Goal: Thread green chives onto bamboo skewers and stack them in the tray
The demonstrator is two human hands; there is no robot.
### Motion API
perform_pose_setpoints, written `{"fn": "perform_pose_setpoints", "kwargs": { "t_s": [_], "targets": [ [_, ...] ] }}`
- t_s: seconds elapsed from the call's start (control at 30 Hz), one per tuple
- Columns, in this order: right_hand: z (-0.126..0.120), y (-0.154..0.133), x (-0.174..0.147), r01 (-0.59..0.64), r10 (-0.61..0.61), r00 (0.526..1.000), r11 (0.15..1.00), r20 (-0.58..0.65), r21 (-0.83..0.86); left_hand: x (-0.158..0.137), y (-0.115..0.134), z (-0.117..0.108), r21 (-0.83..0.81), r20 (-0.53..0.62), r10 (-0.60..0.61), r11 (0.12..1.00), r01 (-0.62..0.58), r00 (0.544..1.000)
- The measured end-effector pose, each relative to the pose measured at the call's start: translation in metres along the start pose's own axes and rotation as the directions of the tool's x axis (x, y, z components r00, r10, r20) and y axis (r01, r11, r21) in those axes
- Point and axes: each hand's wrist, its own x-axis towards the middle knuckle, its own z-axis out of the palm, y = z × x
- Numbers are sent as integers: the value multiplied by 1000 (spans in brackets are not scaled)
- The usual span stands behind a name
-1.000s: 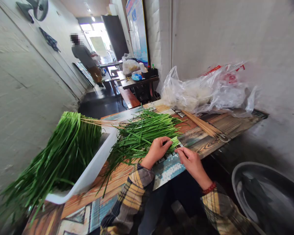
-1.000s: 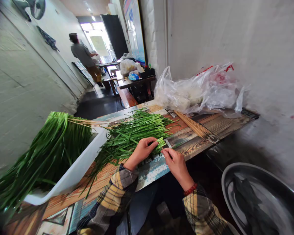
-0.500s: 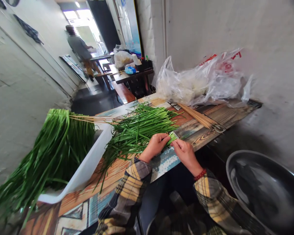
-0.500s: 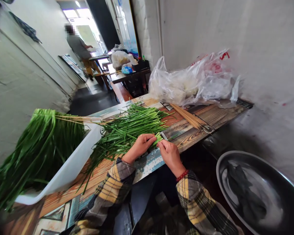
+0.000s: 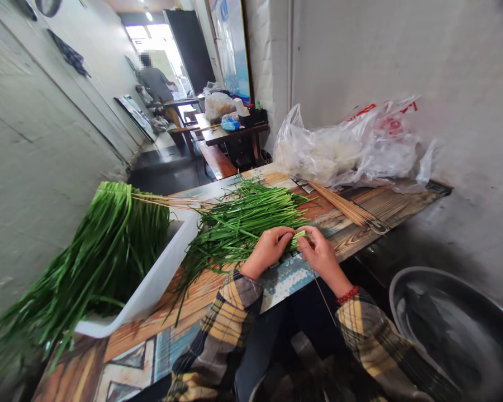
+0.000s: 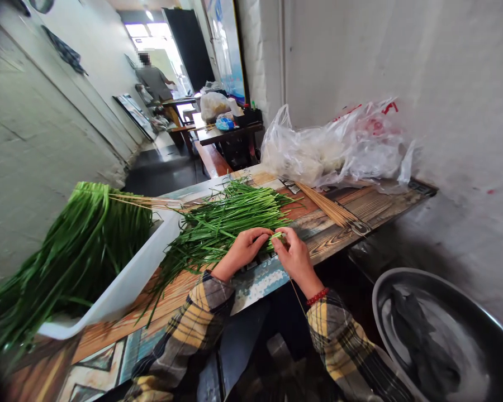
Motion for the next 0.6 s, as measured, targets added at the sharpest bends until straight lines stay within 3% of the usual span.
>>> {"fn": "perform_pose_setpoints", "kwargs": {
  "t_s": [0.1,0.17,0.27,0.33,0.37,0.43,0.5,0.57,0.6],
  "targets": [
    [4,-3,7,1,-3,1000,996,-25,-92,0,-4,-4,80,-64,10,997,-5,998],
    [1,-5,14,-21,12,997,993,-75,-117,0,-6,-10,168,-222,1,985,37,975],
    [-11,-10,29,-24,-4,984,988,-178,-153,-1,-3,-19,224,-523,29,969,104,852],
    [-21,-16,40,5,-40,975,988,-220,-157,-5,5,-21,203,-598,68,977,69,798],
    [-25,-20,45,20,-53,972,989,-227,-147,-8,11,-19,183,-586,83,983,32,806],
    [-32,-30,51,36,-60,971,993,-229,-111,-14,23,-11,119,-445,99,992,-50,890],
    [-37,-41,52,39,-55,970,997,-236,-73,-19,33,3,44,-157,137,990,-132,978],
    [-38,-52,50,56,-66,966,997,-248,-50,-19,37,19,-25,100,227,974,-225,969],
    [-37,-57,48,76,-84,965,996,-247,-40,-17,38,26,-44,126,252,968,-248,960]
  ]
}}
